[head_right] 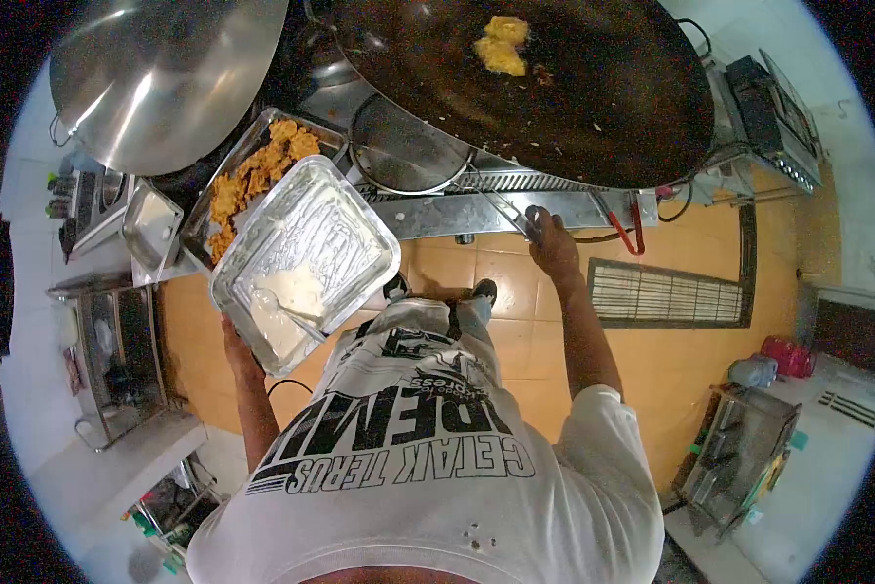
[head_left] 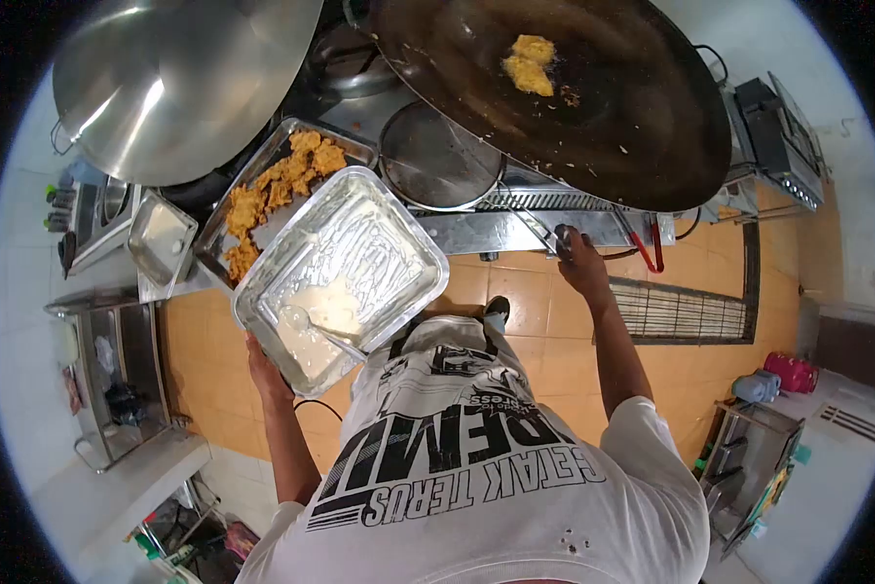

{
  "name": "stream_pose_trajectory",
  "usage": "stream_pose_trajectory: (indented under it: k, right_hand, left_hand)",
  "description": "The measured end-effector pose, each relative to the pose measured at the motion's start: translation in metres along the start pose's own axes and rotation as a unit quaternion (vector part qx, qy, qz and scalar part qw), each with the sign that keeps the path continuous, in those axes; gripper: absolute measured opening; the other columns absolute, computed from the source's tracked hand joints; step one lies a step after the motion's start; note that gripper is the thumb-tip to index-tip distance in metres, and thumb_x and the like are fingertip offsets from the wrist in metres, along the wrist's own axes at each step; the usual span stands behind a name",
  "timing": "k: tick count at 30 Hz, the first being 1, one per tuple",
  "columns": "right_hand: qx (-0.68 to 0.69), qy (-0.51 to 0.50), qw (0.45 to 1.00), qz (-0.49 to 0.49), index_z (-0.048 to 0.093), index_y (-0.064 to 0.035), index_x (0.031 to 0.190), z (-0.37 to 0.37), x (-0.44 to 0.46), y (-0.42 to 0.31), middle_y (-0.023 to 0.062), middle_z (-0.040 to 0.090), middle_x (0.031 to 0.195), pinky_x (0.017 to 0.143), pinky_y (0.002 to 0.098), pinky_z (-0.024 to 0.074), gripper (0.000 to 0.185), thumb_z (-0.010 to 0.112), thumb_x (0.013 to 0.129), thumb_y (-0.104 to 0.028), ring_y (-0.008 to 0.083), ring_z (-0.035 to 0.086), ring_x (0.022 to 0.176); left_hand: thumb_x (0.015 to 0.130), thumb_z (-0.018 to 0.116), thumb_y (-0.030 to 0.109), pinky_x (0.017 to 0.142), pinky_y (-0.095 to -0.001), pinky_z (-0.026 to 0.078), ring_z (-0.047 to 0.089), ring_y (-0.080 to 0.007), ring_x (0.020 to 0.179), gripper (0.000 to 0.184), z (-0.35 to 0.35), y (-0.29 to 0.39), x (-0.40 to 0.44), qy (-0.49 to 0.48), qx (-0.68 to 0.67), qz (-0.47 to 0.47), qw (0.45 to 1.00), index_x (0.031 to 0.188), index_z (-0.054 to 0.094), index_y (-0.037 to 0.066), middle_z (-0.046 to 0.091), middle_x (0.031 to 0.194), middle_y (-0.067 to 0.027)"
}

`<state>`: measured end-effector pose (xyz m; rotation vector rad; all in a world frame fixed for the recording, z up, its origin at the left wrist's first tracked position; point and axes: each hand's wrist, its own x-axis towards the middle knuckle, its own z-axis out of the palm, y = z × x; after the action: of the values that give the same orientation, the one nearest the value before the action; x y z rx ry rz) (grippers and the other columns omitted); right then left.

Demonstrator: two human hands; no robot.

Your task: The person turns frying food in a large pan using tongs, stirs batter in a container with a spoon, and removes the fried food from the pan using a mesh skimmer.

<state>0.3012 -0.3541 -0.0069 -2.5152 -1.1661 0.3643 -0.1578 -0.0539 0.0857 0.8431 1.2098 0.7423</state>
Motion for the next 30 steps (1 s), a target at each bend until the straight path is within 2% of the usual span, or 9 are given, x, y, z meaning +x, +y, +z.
stream_pose_trajectory:
  k: [2, 5, 6, 9, 12, 18, 24, 27, 30]
  right_hand:
    - [0.023, -0.056, 0.998, 0.012, 0.042, -0.0090, 0.118, -0.010, -0.007, 0.006, 0.0197, 0.061, 0.082, 0.070, 0.0438, 0.0511, 0.049, 0.061, 0.073, -0.011, 0.0382, 0.061, 0.085]
    - [0.092, -0.069, 0.993, 0.000, 0.050, -0.0056, 0.108, -0.017, -0.018, 0.025, 0.0180, 0.062, 0.079, 0.064, 0.0418, 0.0487, 0.037, 0.063, 0.074, -0.013, 0.0362, 0.062, 0.079]
    - [0.144, -0.040, 0.988, 0.036, 0.054, -0.0038, 0.095, -0.027, -0.024, 0.019, 0.0171, 0.062, 0.078, 0.059, 0.0398, 0.0465, 0.025, 0.064, 0.075, -0.015, 0.0318, 0.063, 0.070]
    - [0.189, -0.025, 0.979, 0.072, 0.054, 0.0001, 0.094, -0.033, -0.038, 0.035, 0.0062, 0.050, 0.060, 0.051, 0.0295, 0.0431, 0.025, 0.064, 0.076, -0.013, 0.0130, 0.053, 0.055]
    - [0.215, -0.044, 0.971, 0.099, 0.057, -0.0014, 0.090, -0.038, -0.054, 0.047, 0.0142, 0.060, 0.071, 0.055, 0.0337, 0.0479, 0.019, 0.064, 0.077, -0.014, 0.0211, 0.061, 0.058]
    - [0.287, -0.024, 0.948, 0.136, 0.054, 0.0029, 0.088, -0.054, -0.096, 0.045, 0.0041, 0.051, 0.066, 0.046, 0.0269, 0.0454, 0.020, 0.066, 0.076, -0.008, 0.0106, 0.051, 0.052]
    - [0.302, -0.047, 0.934, 0.183, 0.054, 0.0038, 0.090, -0.060, -0.132, 0.044, 0.0082, 0.055, 0.067, 0.048, 0.0281, 0.0463, 0.020, 0.064, 0.076, -0.007, 0.0140, 0.056, 0.054]
    - [0.359, -0.026, 0.917, 0.174, 0.054, 0.0048, 0.090, -0.072, -0.161, 0.039, 0.0066, 0.054, 0.067, 0.047, 0.0274, 0.0459, 0.019, 0.063, 0.076, -0.004, 0.0126, 0.053, 0.054]
    - [0.309, -0.035, 0.925, 0.219, 0.055, 0.0040, 0.092, -0.088, -0.191, 0.027, 0.0049, 0.054, 0.067, 0.047, 0.0268, 0.0455, 0.018, 0.062, 0.076, 0.001, 0.0115, 0.053, 0.056]
  left_hand:
    - [0.095, 0.032, 0.051, 0.095, -0.0351, 0.042, 0.050, -0.0234, 0.114, 0.063, 0.002, 0.007, -0.002, -0.008, 0.012, 0.032, 0.999, 0.135, 0.034, 0.002, 0.047, 0.129, -0.0124]
    - [0.095, 0.033, 0.051, 0.095, -0.0357, 0.042, 0.049, -0.0241, 0.115, 0.063, -0.002, 0.007, 0.001, -0.038, 0.002, 0.035, 0.999, 0.135, 0.033, 0.002, 0.046, 0.130, -0.0127]
    - [0.095, 0.033, 0.051, 0.095, -0.0359, 0.042, 0.050, -0.0242, 0.115, 0.063, 0.001, 0.008, 0.000, -0.033, 0.002, 0.038, 0.999, 0.135, 0.033, 0.002, 0.046, 0.130, -0.0128]
    - [0.095, 0.034, 0.051, 0.095, -0.0361, 0.043, 0.050, -0.0245, 0.114, 0.063, 0.008, 0.014, -0.010, -0.026, 0.000, 0.040, 0.999, 0.135, 0.033, 0.002, 0.046, 0.130, -0.0130]
    - [0.095, 0.034, 0.051, 0.095, -0.0359, 0.043, 0.050, -0.0245, 0.114, 0.064, 0.008, 0.014, -0.010, -0.048, -0.002, 0.050, 0.998, 0.135, 0.033, 0.002, 0.047, 0.129, -0.0129]
    - [0.095, 0.034, 0.051, 0.095, -0.0359, 0.043, 0.051, -0.0246, 0.113, 0.063, 0.006, 0.017, -0.010, -0.038, 0.023, 0.058, 0.997, 0.133, 0.036, 0.002, 0.047, 0.129, -0.0128]
    - [0.095, 0.033, 0.051, 0.095, -0.0356, 0.042, 0.050, -0.0243, 0.114, 0.063, 0.007, 0.016, -0.010, -0.052, -0.001, 0.045, 0.998, 0.134, 0.036, 0.002, 0.047, 0.130, -0.0124]
    - [0.095, 0.032, 0.051, 0.096, -0.0358, 0.042, 0.049, -0.0242, 0.115, 0.062, 0.005, 0.017, -0.009, -0.067, -0.008, 0.045, 0.997, 0.135, 0.035, 0.003, 0.046, 0.131, -0.0120]
    - [0.095, 0.033, 0.051, 0.096, -0.0359, 0.041, 0.049, -0.0241, 0.116, 0.062, 0.000, 0.016, -0.004, -0.074, 0.006, 0.049, 0.996, 0.136, 0.034, 0.004, 0.045, 0.132, -0.0117]
